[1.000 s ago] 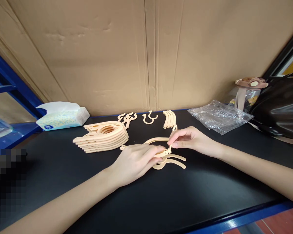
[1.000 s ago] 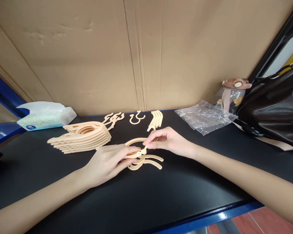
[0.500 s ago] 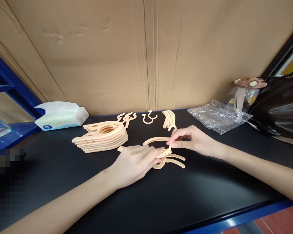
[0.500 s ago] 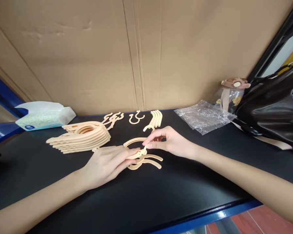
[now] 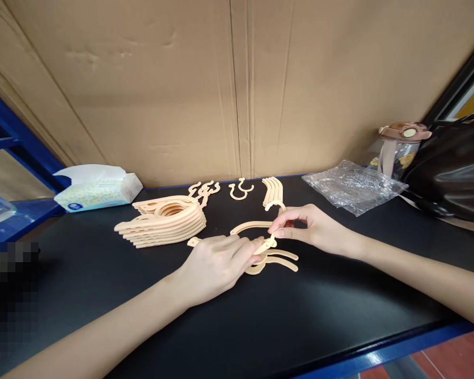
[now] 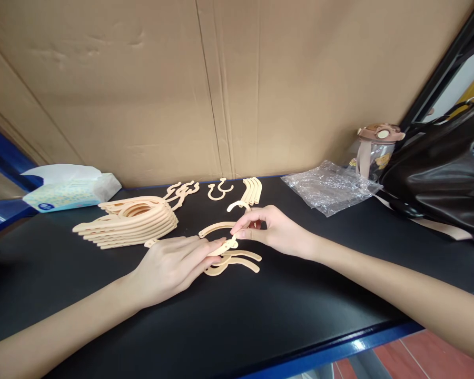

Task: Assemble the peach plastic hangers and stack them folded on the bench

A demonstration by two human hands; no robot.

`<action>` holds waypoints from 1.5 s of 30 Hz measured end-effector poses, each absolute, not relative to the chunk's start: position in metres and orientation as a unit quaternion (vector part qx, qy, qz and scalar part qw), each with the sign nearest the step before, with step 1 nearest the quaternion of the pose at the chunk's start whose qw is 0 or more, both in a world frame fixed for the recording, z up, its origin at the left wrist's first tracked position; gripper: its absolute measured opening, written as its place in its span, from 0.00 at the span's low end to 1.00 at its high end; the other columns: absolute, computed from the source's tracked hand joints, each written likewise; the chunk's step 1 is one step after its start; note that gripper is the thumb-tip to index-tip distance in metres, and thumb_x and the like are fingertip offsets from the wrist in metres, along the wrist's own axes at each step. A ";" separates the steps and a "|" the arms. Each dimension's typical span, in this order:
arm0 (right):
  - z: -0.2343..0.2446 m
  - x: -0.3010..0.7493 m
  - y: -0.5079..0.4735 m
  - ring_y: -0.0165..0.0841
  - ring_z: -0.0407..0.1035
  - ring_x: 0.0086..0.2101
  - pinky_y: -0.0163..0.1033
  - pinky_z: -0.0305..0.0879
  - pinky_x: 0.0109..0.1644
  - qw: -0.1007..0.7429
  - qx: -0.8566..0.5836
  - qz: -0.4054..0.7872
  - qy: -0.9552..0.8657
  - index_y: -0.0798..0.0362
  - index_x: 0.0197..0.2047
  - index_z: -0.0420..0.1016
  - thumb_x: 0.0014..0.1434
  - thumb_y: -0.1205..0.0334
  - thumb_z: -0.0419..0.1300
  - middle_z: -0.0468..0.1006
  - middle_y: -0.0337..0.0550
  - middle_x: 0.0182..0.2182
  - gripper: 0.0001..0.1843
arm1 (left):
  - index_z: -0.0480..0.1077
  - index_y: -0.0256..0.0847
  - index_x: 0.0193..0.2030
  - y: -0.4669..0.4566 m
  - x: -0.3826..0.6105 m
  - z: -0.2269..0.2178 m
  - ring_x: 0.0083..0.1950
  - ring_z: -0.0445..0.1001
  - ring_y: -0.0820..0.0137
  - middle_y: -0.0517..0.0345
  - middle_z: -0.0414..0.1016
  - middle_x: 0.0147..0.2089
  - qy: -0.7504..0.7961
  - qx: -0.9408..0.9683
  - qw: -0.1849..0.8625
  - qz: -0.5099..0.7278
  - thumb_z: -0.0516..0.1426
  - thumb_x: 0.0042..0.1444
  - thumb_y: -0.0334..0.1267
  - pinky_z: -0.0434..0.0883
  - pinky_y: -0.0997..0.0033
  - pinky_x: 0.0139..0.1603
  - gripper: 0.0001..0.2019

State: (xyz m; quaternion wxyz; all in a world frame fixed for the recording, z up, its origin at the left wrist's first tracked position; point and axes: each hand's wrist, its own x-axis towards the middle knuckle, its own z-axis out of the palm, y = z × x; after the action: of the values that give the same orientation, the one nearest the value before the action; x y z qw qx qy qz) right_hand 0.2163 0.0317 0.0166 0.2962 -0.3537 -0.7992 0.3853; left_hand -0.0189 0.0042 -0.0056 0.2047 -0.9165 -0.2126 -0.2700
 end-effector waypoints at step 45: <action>0.001 0.204 0.018 0.31 0.71 0.36 0.37 0.66 0.39 0.341 -0.351 0.329 -0.808 0.52 0.38 0.78 0.62 0.59 0.58 0.77 0.41 0.35 0.08 | 0.73 0.38 0.41 0.002 -0.014 -0.004 0.23 0.72 0.73 0.62 0.75 0.27 -0.299 -0.887 0.210 -0.283 0.50 0.65 0.40 0.59 0.73 0.24 0.12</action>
State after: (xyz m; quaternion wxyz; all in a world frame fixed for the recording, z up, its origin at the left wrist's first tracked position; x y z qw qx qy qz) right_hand 0.2045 0.0175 0.0013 0.3414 -0.3507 -0.8078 0.3286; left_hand -0.0139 0.0018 -0.0037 0.2096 -0.8870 -0.2987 -0.2829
